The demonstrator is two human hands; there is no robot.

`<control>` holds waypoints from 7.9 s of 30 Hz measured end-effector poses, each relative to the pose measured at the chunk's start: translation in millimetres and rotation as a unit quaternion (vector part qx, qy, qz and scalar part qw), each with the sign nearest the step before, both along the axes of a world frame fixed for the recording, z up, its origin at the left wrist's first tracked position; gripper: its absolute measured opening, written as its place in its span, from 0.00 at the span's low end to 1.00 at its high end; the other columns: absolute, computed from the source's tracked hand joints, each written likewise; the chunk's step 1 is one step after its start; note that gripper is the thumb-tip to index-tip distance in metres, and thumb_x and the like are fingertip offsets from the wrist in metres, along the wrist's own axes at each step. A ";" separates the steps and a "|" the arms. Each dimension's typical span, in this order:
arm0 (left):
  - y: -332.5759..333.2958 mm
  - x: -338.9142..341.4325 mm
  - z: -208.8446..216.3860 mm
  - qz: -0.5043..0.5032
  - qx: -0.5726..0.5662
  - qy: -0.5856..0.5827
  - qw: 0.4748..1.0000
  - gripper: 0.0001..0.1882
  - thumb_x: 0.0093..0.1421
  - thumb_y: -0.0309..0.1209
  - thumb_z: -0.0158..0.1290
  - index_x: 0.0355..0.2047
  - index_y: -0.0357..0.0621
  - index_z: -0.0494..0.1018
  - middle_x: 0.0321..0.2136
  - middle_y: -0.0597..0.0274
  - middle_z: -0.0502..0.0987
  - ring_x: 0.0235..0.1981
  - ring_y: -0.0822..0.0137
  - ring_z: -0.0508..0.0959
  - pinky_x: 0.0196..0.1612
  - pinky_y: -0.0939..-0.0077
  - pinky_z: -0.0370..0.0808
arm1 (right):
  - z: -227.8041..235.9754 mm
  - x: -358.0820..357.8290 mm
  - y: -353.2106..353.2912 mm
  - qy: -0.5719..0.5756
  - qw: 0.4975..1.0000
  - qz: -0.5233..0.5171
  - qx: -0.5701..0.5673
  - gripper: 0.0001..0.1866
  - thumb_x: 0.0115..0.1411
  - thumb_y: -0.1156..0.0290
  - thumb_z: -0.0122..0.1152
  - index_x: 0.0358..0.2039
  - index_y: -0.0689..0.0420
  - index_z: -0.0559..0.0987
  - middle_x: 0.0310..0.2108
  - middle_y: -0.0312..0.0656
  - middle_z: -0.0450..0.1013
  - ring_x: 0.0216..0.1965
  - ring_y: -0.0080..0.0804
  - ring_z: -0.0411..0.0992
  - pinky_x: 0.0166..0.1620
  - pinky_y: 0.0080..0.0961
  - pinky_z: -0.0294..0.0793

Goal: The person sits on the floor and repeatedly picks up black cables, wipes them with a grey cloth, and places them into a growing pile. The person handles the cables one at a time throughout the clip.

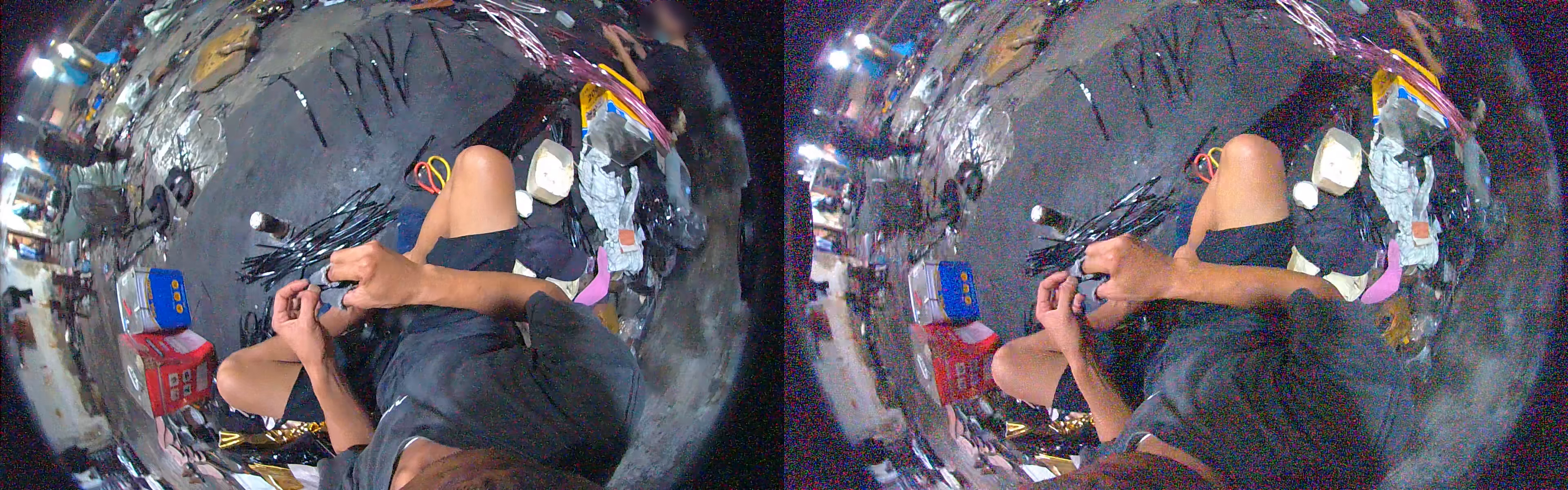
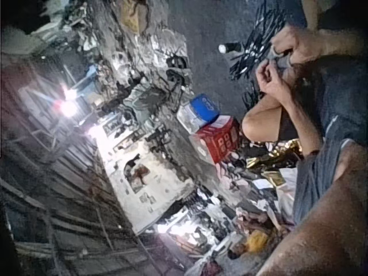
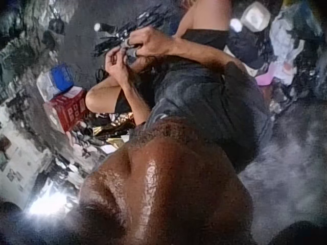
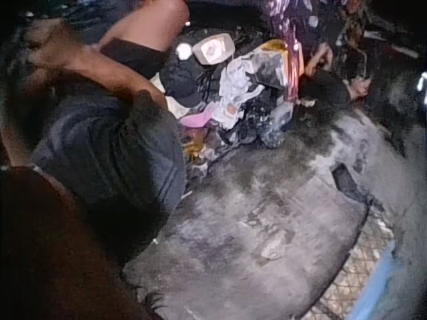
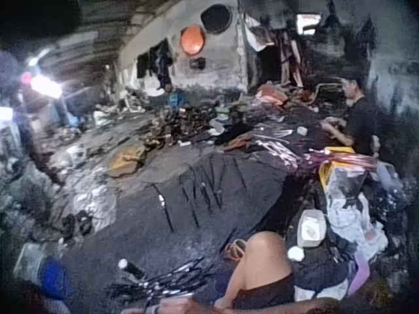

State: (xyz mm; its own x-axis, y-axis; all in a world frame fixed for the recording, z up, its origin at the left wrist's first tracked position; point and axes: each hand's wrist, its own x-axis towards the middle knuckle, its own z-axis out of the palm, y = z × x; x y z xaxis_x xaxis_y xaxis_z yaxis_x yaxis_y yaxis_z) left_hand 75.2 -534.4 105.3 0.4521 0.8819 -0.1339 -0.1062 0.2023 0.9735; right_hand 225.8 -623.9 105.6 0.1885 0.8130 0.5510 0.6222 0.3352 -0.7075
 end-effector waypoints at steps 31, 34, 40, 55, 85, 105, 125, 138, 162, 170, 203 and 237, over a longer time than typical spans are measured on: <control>197.2 -169.5 45.1 0.229 -0.019 0.011 0.973 0.08 0.61 0.34 0.55 0.34 0.44 0.74 0.24 0.67 0.76 0.23 0.76 0.74 0.26 0.85 0.73 | 43.7 117.5 -38.5 -0.121 0.989 0.067 -0.053 0.07 0.40 0.73 0.57 0.22 0.60 0.73 0.19 0.44 0.64 0.22 0.43 0.68 0.25 0.36 0.66; 213.2 -160.7 28.4 0.205 -0.041 0.016 0.978 0.08 0.61 0.35 0.56 0.31 0.45 0.74 0.22 0.69 0.75 0.23 0.77 0.74 0.25 0.87 0.72 | 38.2 142.6 -39.7 -0.124 0.987 0.039 -0.099 0.07 0.39 0.75 0.57 0.21 0.61 0.73 0.18 0.46 0.64 0.20 0.44 0.68 0.25 0.37 0.65; 265.0 -171.5 -8.4 -0.021 -0.150 0.215 0.965 0.19 0.59 0.48 0.56 0.32 0.43 0.71 0.25 0.66 0.75 0.27 0.76 0.76 0.28 0.83 0.73 | 35.5 198.4 -55.8 -0.104 0.970 -0.036 -0.218 0.09 0.36 0.76 0.57 0.21 0.66 0.73 0.16 0.49 0.65 0.18 0.36 0.66 0.25 0.32 0.65; 266.7 -175.9 -50.6 -0.043 -0.042 0.480 0.875 0.11 0.54 0.28 0.60 0.35 0.33 0.76 0.23 0.65 0.76 0.21 0.74 0.74 0.24 0.80 0.71 | -256.2 508.0 -63.1 0.033 0.764 -0.492 -0.416 0.31 0.47 0.57 0.59 0.53 0.56 0.75 0.52 0.51 0.71 0.55 0.45 0.69 0.56 0.30 0.66; -37.3 103.6 24.9 -0.198 0.319 0.073 0.924 0.17 0.51 0.18 0.57 0.44 0.37 0.75 0.30 0.64 0.76 0.31 0.75 0.76 0.29 0.84 0.70 | 69.5 133.2 -42.9 0.042 0.961 0.088 -0.260 0.14 0.48 0.67 0.57 0.33 0.62 0.81 0.26 0.50 0.77 0.29 0.40 0.77 0.34 0.37 0.74; -41.1 6.8 26.9 0.054 -0.032 -0.034 0.997 0.06 0.54 0.19 0.57 0.32 0.36 0.72 0.20 0.68 0.72 0.16 0.80 0.69 0.19 0.86 0.68 | 21.6 -1.7 -19.3 0.001 0.998 0.005 -0.069 0.16 0.39 0.73 0.60 0.32 0.63 0.77 0.27 0.47 0.71 0.30 0.48 0.73 0.34 0.39 0.73; -30.3 -11.7 -12.3 0.004 -0.153 -0.202 0.967 0.06 0.56 0.20 0.55 0.35 0.36 0.75 0.23 0.69 0.72 0.19 0.82 0.65 0.24 0.89 0.63 | 17.7 -11.2 -13.5 0.059 0.998 -0.002 -0.024 0.10 0.40 0.74 0.61 0.26 0.64 0.77 0.23 0.46 0.71 0.25 0.44 0.72 0.30 0.36 0.72; 70.2 -129.8 70.2 0.118 0.045 -0.045 0.991 0.07 0.62 0.31 0.52 0.33 0.41 0.73 0.22 0.62 0.76 0.15 0.81 0.67 0.17 0.89 0.63 | 39.0 10.8 -35.1 -0.019 0.993 0.114 0.016 0.09 0.43 0.73 0.60 0.27 0.60 0.73 0.23 0.43 0.66 0.24 0.41 0.70 0.26 0.35 0.69; 237.3 -176.1 -82.2 0.051 -0.076 0.442 0.893 0.39 0.53 0.41 0.64 0.57 0.28 0.61 0.33 0.59 0.78 0.27 0.72 0.77 0.26 0.80 0.72 | 14.2 199.4 -32.6 -0.222 0.919 -0.116 -0.305 0.12 0.39 0.73 0.58 0.27 0.66 0.75 0.25 0.57 0.71 0.30 0.56 0.72 0.33 0.42 0.70; 173.8 -95.6 67.4 -0.112 0.234 0.323 0.910 0.33 0.54 0.30 0.60 0.60 0.41 0.63 0.49 0.51 0.73 0.47 0.63 0.74 0.50 0.71 0.70 | -117.1 338.3 99.0 -0.253 0.849 -0.233 -0.402 0.28 0.45 0.67 0.61 0.51 0.57 0.73 0.39 0.56 0.75 0.43 0.53 0.74 0.46 0.45 0.74; 20.3 32.2 31.8 -0.064 0.319 0.239 0.915 0.33 0.48 0.18 0.58 0.57 0.42 0.66 0.49 0.52 0.71 0.43 0.62 0.75 0.40 0.73 0.76 | -9.1 111.8 95.7 -0.263 0.890 -0.239 -0.287 0.28 0.44 0.75 0.57 0.51 0.61 0.69 0.26 0.55 0.75 0.29 0.55 0.75 0.32 0.48 0.73; -45.1 -15.9 -34.1 0.087 -0.046 0.011 0.995 0.10 0.57 0.24 0.58 0.39 0.34 0.76 0.27 0.65 0.77 0.25 0.80 0.73 0.28 0.88 0.69 | -22.0 -24.0 -21.1 0.023 0.994 0.006 -0.110 0.15 0.41 0.70 0.60 0.32 0.61 0.77 0.29 0.48 0.72 0.31 0.50 0.73 0.35 0.42 0.74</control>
